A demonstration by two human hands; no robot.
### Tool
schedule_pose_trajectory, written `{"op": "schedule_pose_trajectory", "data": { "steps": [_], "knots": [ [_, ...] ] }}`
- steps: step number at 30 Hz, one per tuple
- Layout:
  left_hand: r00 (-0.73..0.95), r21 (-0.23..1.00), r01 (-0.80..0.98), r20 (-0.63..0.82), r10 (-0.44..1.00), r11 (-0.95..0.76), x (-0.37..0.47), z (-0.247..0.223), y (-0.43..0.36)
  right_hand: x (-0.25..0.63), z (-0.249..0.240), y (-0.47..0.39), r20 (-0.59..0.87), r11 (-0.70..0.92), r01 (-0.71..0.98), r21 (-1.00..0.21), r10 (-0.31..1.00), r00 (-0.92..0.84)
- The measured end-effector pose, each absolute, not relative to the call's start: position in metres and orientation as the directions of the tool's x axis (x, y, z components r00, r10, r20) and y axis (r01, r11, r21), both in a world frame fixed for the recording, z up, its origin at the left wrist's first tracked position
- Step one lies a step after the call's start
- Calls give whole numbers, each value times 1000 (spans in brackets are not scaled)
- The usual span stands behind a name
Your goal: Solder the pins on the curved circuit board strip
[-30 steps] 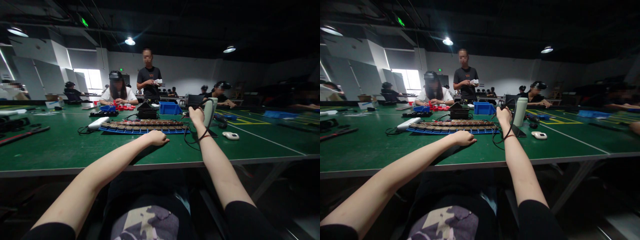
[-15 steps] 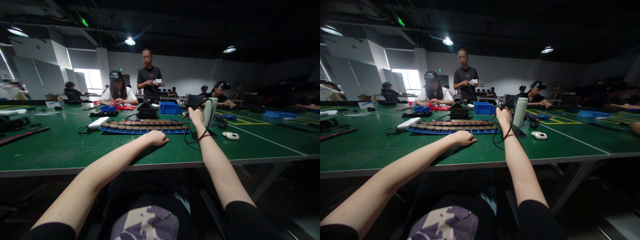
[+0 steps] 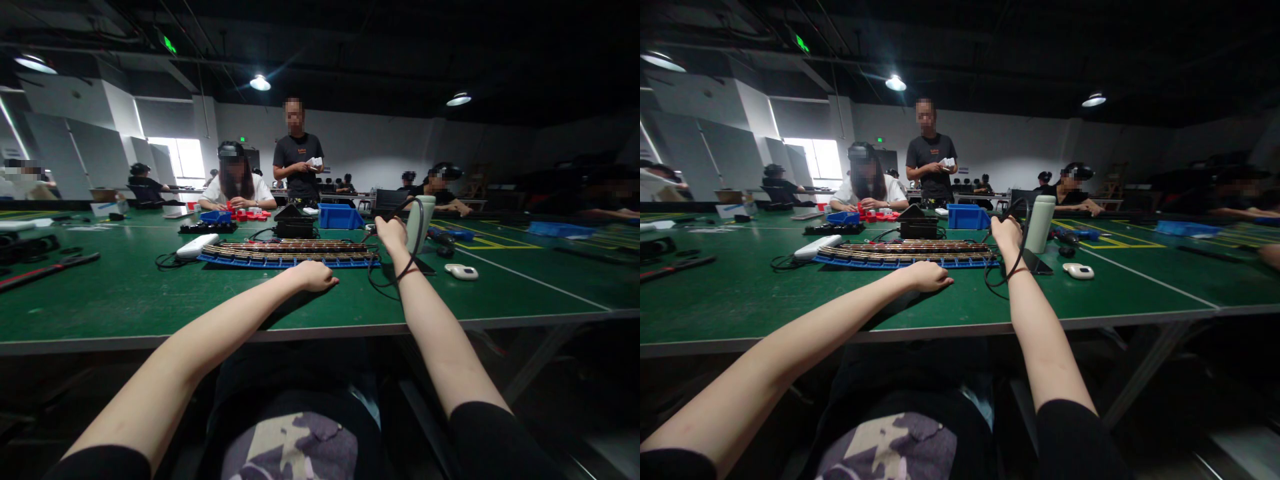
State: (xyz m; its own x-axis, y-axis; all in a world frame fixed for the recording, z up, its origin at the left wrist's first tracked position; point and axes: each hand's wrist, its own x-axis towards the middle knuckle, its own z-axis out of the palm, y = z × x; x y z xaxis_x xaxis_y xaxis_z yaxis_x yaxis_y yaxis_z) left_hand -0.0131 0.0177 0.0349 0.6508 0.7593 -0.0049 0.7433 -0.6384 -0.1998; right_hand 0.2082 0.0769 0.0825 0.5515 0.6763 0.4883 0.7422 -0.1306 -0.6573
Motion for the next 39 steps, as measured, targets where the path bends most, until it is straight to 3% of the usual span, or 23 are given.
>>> {"op": "schedule_pose_trajectory", "data": {
  "steps": [39],
  "knots": [
    [653,-198,742,-6,757,-641,-13,34,19,205,86,71,475,-131,729,-671,680,559]
  ]
}}
